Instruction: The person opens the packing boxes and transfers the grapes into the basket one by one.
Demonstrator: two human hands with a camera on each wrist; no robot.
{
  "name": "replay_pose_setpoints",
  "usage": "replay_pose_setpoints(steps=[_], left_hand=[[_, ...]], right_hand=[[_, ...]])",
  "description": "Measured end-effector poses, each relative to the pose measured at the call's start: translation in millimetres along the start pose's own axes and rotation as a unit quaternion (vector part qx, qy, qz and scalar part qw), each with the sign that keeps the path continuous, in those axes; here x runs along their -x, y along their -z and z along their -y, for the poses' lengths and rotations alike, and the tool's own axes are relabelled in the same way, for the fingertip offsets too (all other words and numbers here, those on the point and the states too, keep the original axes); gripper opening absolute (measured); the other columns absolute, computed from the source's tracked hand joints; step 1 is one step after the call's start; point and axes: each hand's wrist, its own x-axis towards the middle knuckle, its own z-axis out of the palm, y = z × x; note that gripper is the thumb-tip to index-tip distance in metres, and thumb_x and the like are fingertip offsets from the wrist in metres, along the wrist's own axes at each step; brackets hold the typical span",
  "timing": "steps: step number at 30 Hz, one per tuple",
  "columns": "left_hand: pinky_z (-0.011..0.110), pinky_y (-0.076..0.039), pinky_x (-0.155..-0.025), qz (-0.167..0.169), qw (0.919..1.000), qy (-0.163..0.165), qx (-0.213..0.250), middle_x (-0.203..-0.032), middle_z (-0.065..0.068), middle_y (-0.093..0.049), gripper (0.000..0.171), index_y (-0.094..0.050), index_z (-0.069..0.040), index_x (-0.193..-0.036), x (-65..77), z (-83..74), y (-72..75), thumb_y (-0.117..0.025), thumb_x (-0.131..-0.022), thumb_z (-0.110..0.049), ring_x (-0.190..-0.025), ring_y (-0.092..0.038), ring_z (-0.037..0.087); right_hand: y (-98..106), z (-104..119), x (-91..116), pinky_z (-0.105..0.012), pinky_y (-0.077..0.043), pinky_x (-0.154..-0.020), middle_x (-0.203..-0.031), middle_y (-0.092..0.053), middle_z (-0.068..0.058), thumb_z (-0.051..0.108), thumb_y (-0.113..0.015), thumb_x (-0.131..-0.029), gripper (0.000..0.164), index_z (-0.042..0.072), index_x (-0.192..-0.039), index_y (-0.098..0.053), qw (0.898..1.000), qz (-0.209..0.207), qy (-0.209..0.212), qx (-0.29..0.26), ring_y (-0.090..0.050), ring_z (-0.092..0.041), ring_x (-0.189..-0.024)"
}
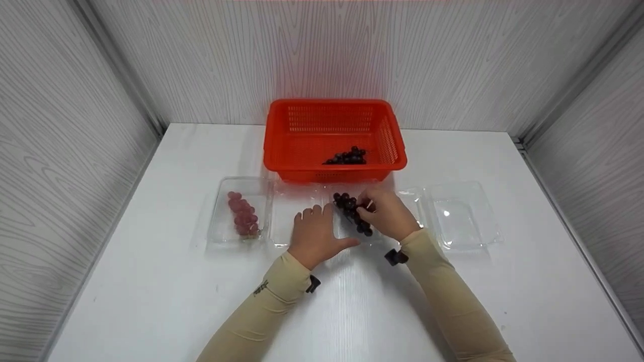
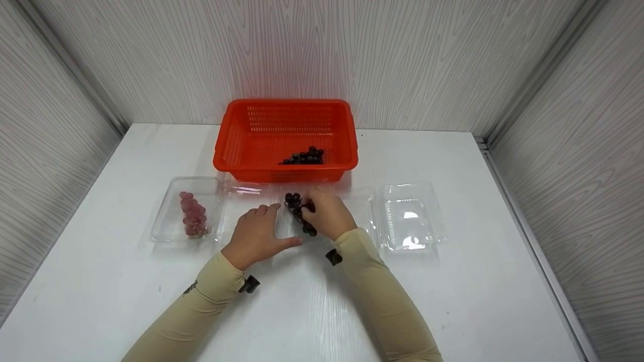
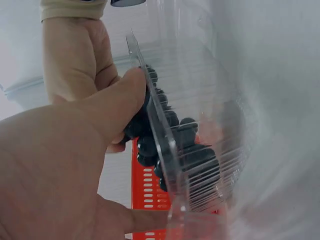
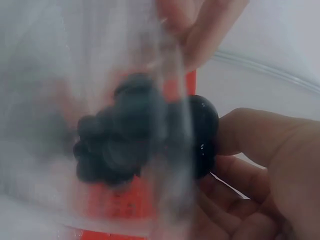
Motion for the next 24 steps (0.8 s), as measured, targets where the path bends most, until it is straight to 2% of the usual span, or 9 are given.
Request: replay_pose_setpoints(steps=[4, 12, 24], left_hand=[[0.050, -0.041, -0.091, 0.000, 0.9999, 0.004, 0.011, -0.113, 0.013, -0.058, 0.104, -0.044, -0.005, -0.135, 0.2, -1.6, -2.2, -0.063, -0.064, -0.078, -0.103, -0.054, 0.032], [0.055, -0.034, -0.100, 0.039, 0.9991, 0.017, 0.001, -0.128, 0.014, -0.050, 0.114, -0.031, -0.010, -0.147, 1.0, -1.0, -0.2, -0.058, -0.063, -0.082, -0.118, -0.046, 0.033], [0.054, -0.037, -0.096, 0.040, 0.9990, 0.017, 0.007, -0.126, 0.015, -0.052, 0.114, -0.033, -0.009, -0.146, 0.2, -0.2, -0.9, -0.064, -0.062, -0.079, -0.116, -0.048, 0.033]], right_hand=[[-0.5, -0.4, 0.9, -0.029, -0.053, -0.069, -0.085, -0.062, 0.000, 0.008, -0.066, -0.085, 0.007, 0.012, -0.090, -0.064, 1.000, -0.005, 0.004, -0.004, -0.061, -0.015, -0.075], [4.4, -0.2, 0.5, -0.029, -0.054, -0.070, -0.088, -0.063, 0.002, 0.010, -0.066, -0.087, 0.008, 0.014, -0.093, -0.064, 1.000, -0.026, -0.004, -0.017, -0.062, -0.014, -0.075], [2.7, 0.9, 1.6, -0.028, -0.055, -0.069, -0.091, -0.064, 0.001, 0.008, -0.067, -0.086, 0.011, 0.012, -0.096, -0.064, 0.997, -0.051, 0.004, -0.054, -0.064, -0.013, -0.075]])
